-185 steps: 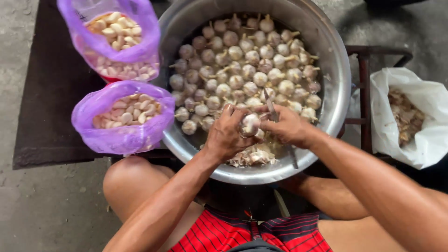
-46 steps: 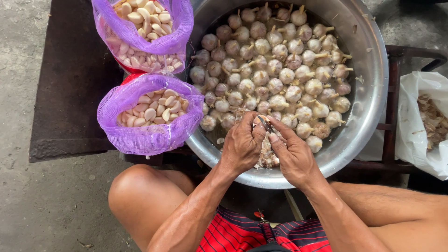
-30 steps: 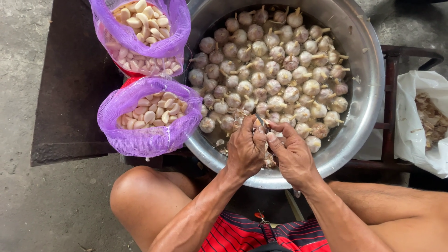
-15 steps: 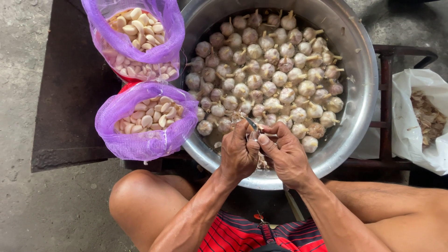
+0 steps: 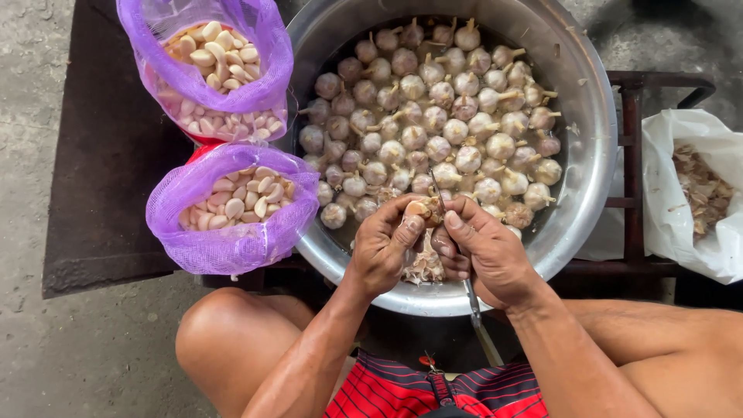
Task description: A person manually peels garlic bulbs using a small knife and places the peeled cloves into mesh bags.
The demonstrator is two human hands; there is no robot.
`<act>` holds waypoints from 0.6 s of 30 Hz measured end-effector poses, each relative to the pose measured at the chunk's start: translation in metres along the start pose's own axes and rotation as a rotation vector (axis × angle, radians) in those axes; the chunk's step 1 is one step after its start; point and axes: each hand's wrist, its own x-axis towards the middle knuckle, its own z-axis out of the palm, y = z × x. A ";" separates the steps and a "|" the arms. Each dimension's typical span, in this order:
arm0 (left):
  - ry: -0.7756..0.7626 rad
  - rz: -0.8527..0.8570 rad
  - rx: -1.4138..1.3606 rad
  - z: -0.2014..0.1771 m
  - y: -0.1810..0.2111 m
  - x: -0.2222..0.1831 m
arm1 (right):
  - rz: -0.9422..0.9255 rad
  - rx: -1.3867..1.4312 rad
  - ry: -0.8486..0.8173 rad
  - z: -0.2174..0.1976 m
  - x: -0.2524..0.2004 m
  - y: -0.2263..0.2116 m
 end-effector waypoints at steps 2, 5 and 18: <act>0.019 0.004 -0.018 0.000 0.005 -0.001 | -0.029 -0.073 -0.018 -0.005 -0.001 0.003; 0.015 0.019 -0.016 -0.004 0.002 0.001 | -0.094 -0.236 -0.045 -0.003 -0.004 0.004; -0.014 0.042 -0.050 0.017 0.019 0.008 | -0.161 -0.169 0.217 -0.012 0.005 0.025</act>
